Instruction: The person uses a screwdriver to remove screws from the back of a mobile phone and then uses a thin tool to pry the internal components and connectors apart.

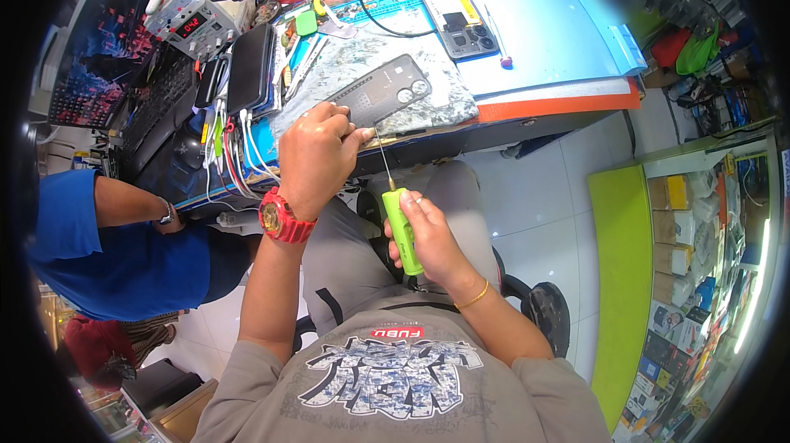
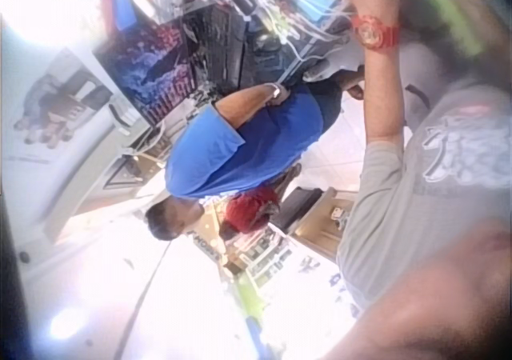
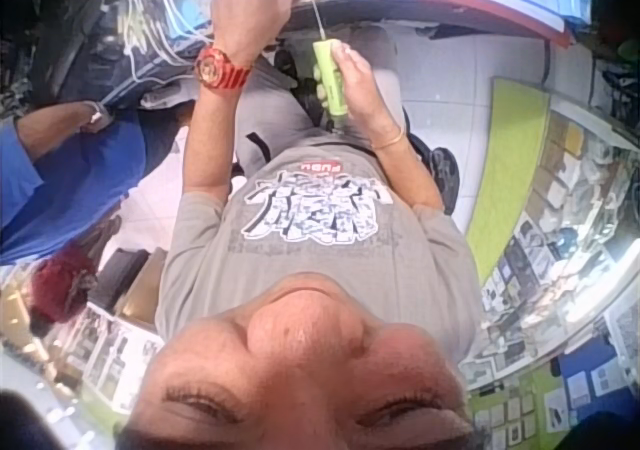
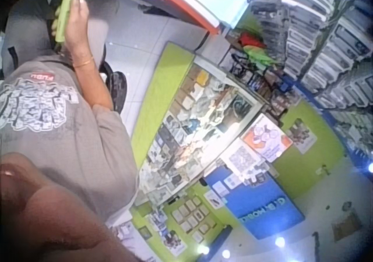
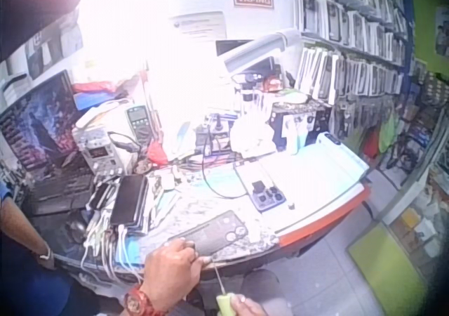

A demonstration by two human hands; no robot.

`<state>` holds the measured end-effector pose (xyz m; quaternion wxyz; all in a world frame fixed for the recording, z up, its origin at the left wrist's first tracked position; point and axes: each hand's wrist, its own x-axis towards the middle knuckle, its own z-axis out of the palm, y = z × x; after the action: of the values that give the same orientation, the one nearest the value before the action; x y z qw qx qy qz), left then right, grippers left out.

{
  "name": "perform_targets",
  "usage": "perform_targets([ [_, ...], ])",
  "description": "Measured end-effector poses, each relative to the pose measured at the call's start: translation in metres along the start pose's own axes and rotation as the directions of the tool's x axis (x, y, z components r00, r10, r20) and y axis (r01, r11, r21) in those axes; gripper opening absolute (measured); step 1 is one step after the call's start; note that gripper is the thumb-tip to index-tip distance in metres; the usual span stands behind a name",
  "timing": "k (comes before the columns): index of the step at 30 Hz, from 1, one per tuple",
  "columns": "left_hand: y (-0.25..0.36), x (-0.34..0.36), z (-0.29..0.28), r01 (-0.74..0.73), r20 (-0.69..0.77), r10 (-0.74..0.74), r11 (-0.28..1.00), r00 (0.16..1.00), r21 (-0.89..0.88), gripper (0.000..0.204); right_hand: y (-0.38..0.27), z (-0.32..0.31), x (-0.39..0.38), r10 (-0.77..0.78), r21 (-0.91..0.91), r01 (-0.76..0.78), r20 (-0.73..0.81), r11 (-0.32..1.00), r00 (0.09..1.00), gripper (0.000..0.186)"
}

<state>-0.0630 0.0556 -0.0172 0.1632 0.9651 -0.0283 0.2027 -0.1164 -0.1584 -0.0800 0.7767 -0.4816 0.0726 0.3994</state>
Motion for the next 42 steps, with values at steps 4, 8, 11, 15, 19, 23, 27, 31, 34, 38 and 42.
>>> perform_targets([
  [4,0.0006,0.0015,0.0001,0.001,0.005,-0.001,1.0,1.0,0.015,0.028,0.0023,-0.0026,0.0012,-0.007,0.017,0.007,0.006,1.0,1.0,0.041],
  [8,0.0018,0.0026,-0.0008,0.008,0.012,-0.009,1.0,1.0,0.02,0.029,0.0024,-0.0029,0.002,-0.006,0.02,0.006,0.006,1.0,1.0,0.041],
  [11,0.0026,0.0032,-0.0008,0.009,0.014,-0.009,1.0,1.0,0.029,0.029,0.0034,-0.0047,0.0026,-0.009,0.027,0.009,0.011,1.0,1.0,0.041],
  [15,0.003,0.0041,-0.0014,0.014,0.024,-0.015,0.999,1.0,0.032,0.03,0.0032,-0.0045,0.0025,-0.008,0.036,0.007,0.007,0.999,1.0,0.04],
  [19,0.0038,0.0052,-0.0016,0.02,0.031,-0.021,0.999,0.999,0.043,0.03,0.0029,-0.0046,0.0026,-0.013,0.036,0.013,0.007,0.999,1.0,0.04],
  [23,0.0036,0.0061,-0.0012,0.01,0.022,-0.011,0.999,1.0,0.047,0.031,0.0031,-0.0058,0.0031,-0.016,0.039,0.016,0.011,0.999,1.0,0.039],
  [27,0.0043,0.0069,-0.0016,0.017,0.029,-0.019,0.999,0.999,0.05,0.032,0.0004,-0.0032,0.0022,-0.02,0.02,0.02,0.002,1.0,1.0,0.043],
  [31,0.0046,0.0071,-0.0014,0.02,0.033,-0.022,0.998,0.999,0.055,0.032,0.0,-0.0036,0.0022,-0.022,0.018,0.022,0.001,1.0,1.0,0.043],
  [34,0.0049,0.0077,-0.0011,0.022,0.036,-0.024,0.998,0.999,0.067,0.033,0.0005,-0.0044,0.0025,-0.024,0.021,0.024,0.002,1.0,1.0,0.043],
  [38,0.0055,0.0084,-0.0013,0.021,0.043,-0.024,0.996,0.999,0.084,0.034,0.0008,-0.0048,0.0028,-0.03,0.028,0.03,0.003,0.999,1.0,0.043],
  [42,0.0061,0.0094,-0.0007,0.022,0.03,-0.024,0.997,0.999,0.078,0.037,-0.0011,-0.0042,0.0023,-0.034,0.027,0.034,-0.014,0.999,0.999,0.044],
])
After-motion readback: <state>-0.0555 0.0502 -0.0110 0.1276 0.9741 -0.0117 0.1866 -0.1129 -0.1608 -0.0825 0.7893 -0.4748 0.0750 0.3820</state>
